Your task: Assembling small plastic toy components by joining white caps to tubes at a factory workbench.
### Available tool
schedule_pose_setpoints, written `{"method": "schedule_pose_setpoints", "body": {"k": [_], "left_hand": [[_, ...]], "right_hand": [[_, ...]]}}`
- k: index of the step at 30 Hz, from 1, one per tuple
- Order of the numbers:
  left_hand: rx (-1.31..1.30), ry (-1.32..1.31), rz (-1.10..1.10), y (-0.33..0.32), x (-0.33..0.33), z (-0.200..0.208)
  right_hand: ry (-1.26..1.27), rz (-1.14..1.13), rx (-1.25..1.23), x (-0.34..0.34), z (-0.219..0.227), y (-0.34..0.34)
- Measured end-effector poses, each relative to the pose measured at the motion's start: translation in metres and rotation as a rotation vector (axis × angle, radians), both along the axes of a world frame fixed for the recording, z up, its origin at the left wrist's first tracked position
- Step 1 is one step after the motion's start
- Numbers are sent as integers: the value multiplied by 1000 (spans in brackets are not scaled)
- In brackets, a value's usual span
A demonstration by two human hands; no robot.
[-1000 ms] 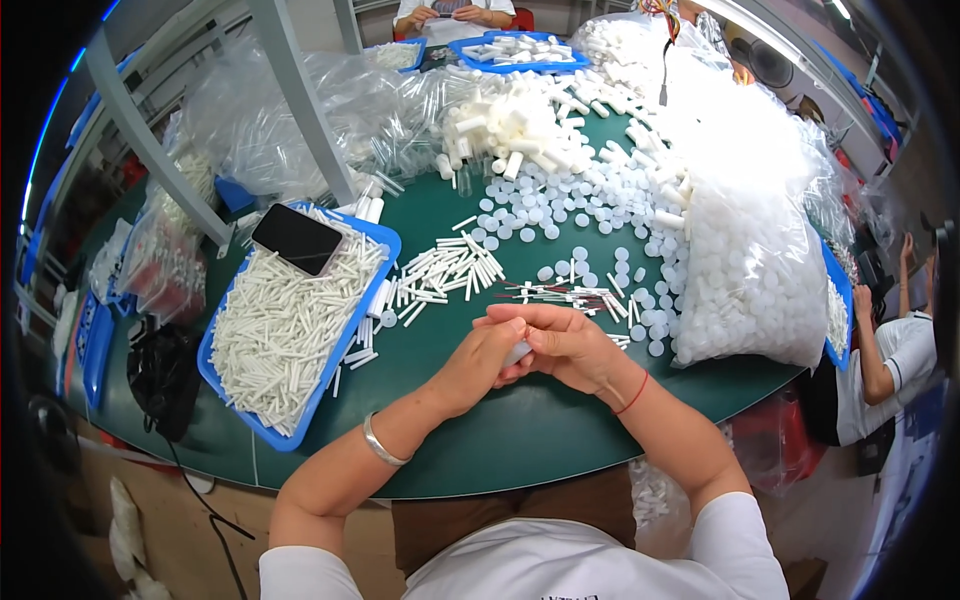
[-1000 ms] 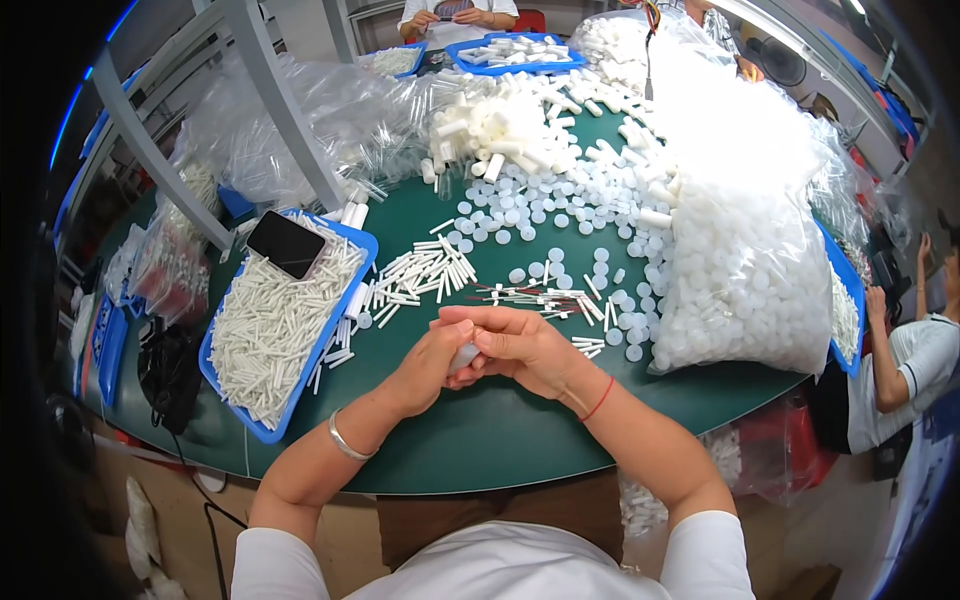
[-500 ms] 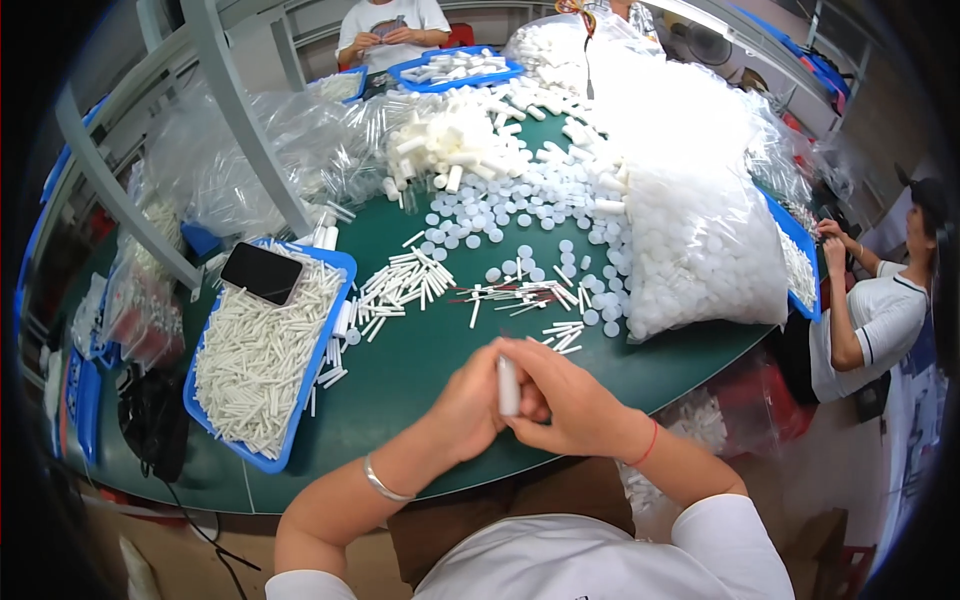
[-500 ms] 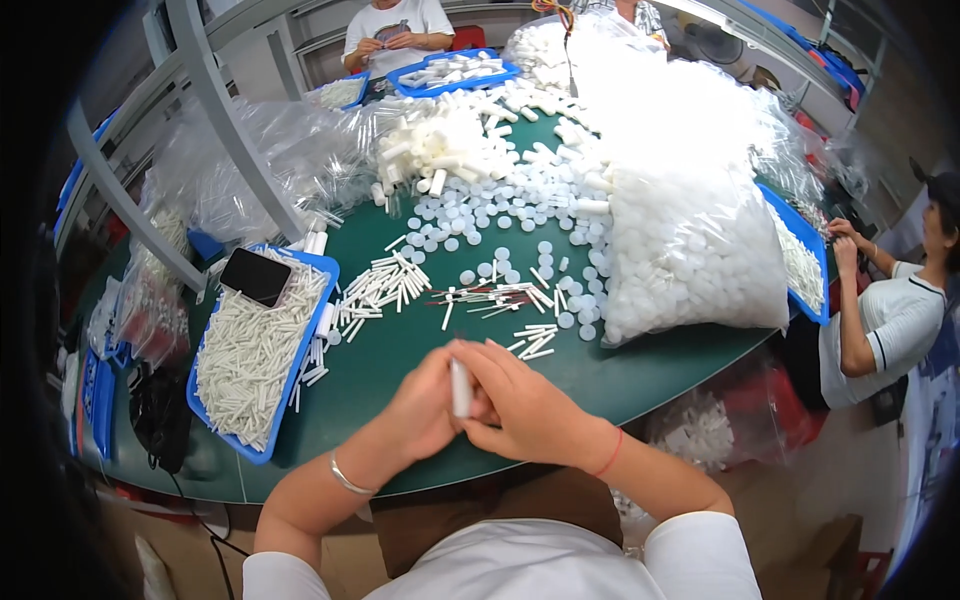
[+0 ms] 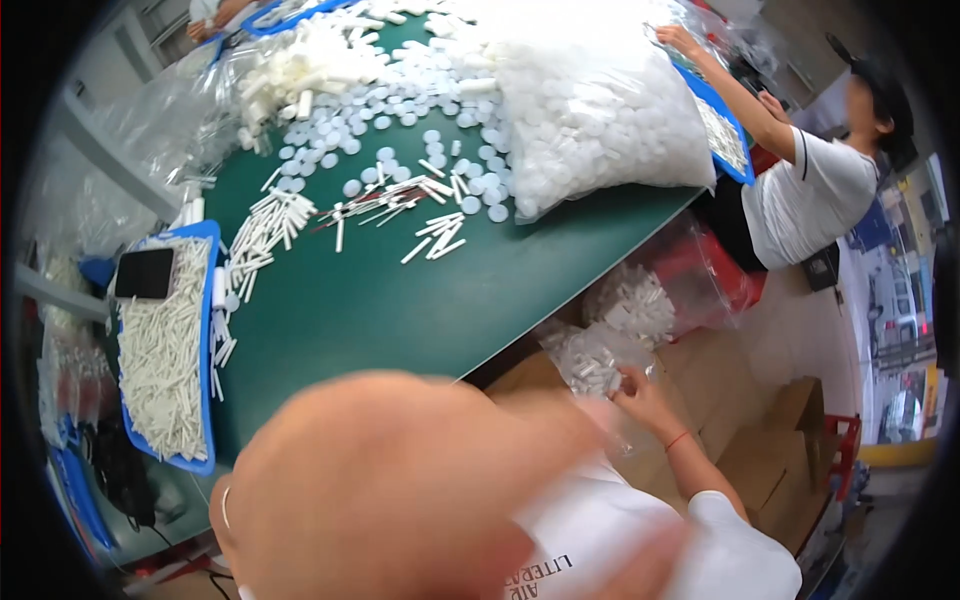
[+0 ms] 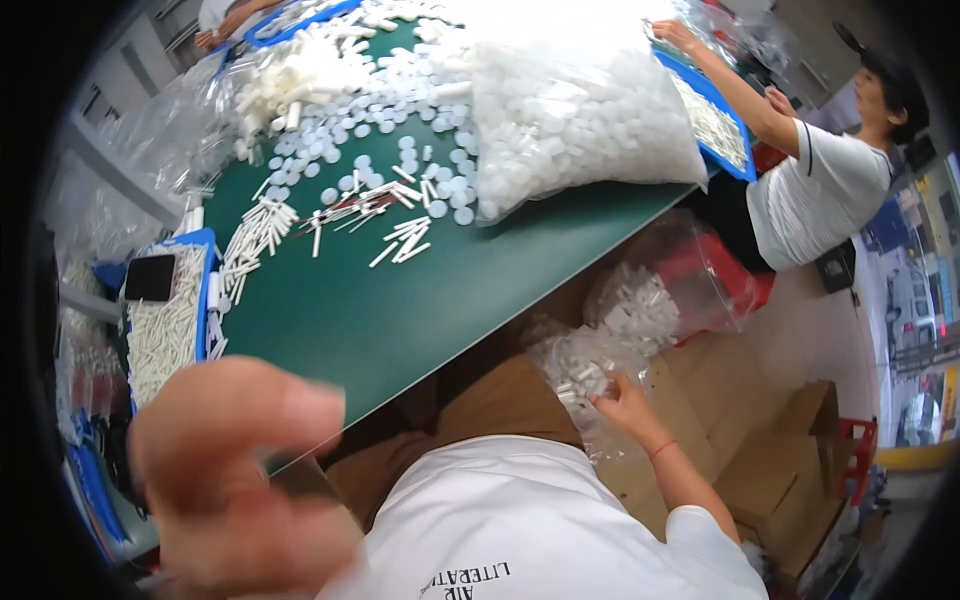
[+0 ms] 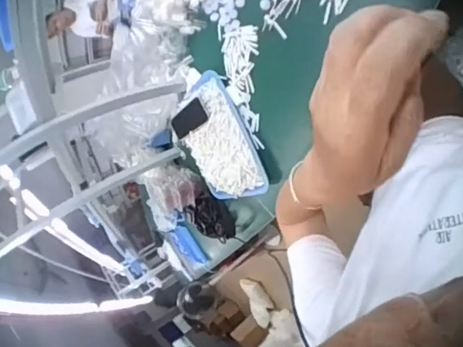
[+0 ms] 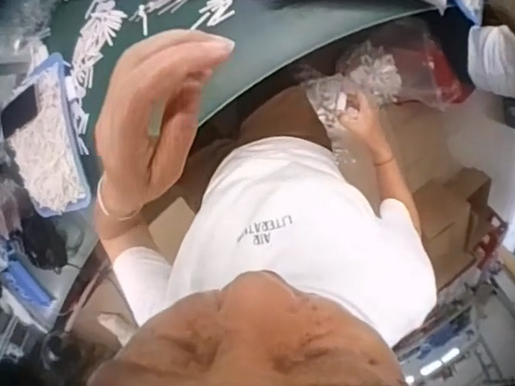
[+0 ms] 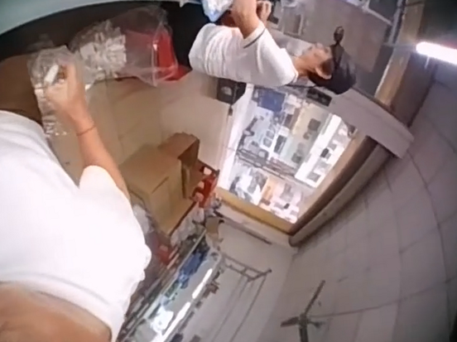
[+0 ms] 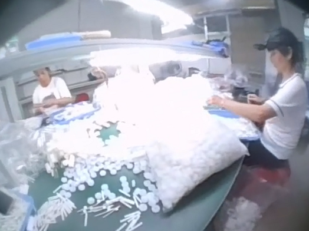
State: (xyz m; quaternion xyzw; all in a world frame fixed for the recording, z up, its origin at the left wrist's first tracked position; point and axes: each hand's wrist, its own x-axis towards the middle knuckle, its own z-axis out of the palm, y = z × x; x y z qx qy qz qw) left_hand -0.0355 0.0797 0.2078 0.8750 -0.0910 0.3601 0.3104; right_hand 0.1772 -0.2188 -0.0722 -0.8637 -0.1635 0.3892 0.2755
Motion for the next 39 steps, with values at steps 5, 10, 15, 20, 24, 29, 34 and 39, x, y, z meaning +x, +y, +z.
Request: {"method": "schedule_pose_setpoints", "body": {"k": [5, 10, 15, 20, 24, 29, 34, 39], "left_hand": [[209, 489, 81, -3, -58, 29], [176, 297, 292, -13, -136, -12], [132, 56, 471, 9, -106, -33], [115, -174, 625, 56, -38, -33], [-24, 205, 715, 115, -3, -112], [116, 453, 858, 150, 25, -186], [102, 485, 892, 154, 40, -196], [134, 506, 867, 151, 39, -192]], "right_hand": [[-409, 147, 97, 1, -27, -46], [-482, 301, 433, 4, 75, 70], [-656, 606, 819, -1, 139, 200], [-1021, 756, 807, 16, 121, 306], [-1016, 800, 745, 14, 85, 360], [-950, 782, 896, 3, 77, 395], [-867, 736, 861, 1, 88, 398], [-841, 744, 795, 3, 96, 399]]}}
